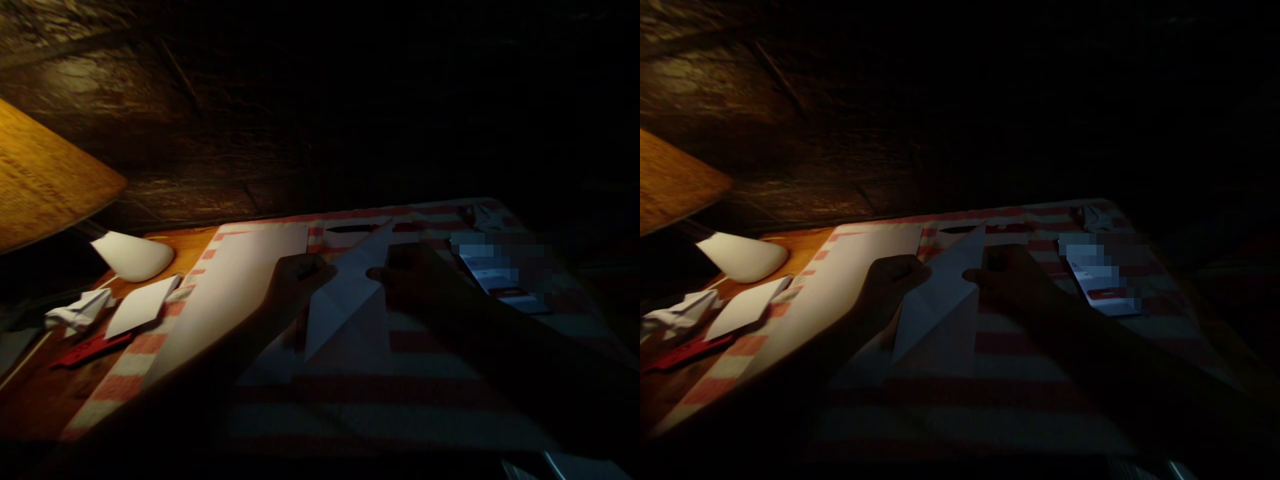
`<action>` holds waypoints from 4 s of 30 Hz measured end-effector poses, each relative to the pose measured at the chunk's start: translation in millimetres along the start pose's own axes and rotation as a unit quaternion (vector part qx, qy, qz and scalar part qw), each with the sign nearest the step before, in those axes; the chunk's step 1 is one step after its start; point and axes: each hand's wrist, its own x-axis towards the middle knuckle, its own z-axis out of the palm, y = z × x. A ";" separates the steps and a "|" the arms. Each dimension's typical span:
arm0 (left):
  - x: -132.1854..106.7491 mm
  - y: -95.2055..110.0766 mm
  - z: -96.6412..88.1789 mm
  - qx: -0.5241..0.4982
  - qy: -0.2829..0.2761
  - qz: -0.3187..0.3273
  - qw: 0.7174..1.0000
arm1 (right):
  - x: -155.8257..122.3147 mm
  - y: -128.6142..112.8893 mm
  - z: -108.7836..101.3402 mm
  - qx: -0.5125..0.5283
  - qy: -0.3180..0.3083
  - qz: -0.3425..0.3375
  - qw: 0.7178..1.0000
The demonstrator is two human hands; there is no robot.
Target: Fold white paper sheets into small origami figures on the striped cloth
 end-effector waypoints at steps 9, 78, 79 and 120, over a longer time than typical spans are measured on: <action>0.7 0.6 -0.7 0.006 -0.006 -0.003 1.000 | -1.8 -2.6 2.2 0.045 0.002 0.007 0.999; -5.9 7.4 9.8 0.028 -0.166 0.008 0.986 | -15.2 8.9 14.3 -0.119 -0.254 -0.053 0.958; -5.7 6.9 9.4 0.032 -0.156 0.016 0.987 | -16.1 8.6 15.3 -0.122 -0.255 -0.058 0.958; -3.1 -9.7 10.9 -0.119 -0.035 -0.014 0.992 | -10.0 19.8 19.8 -0.067 -0.289 -0.057 0.953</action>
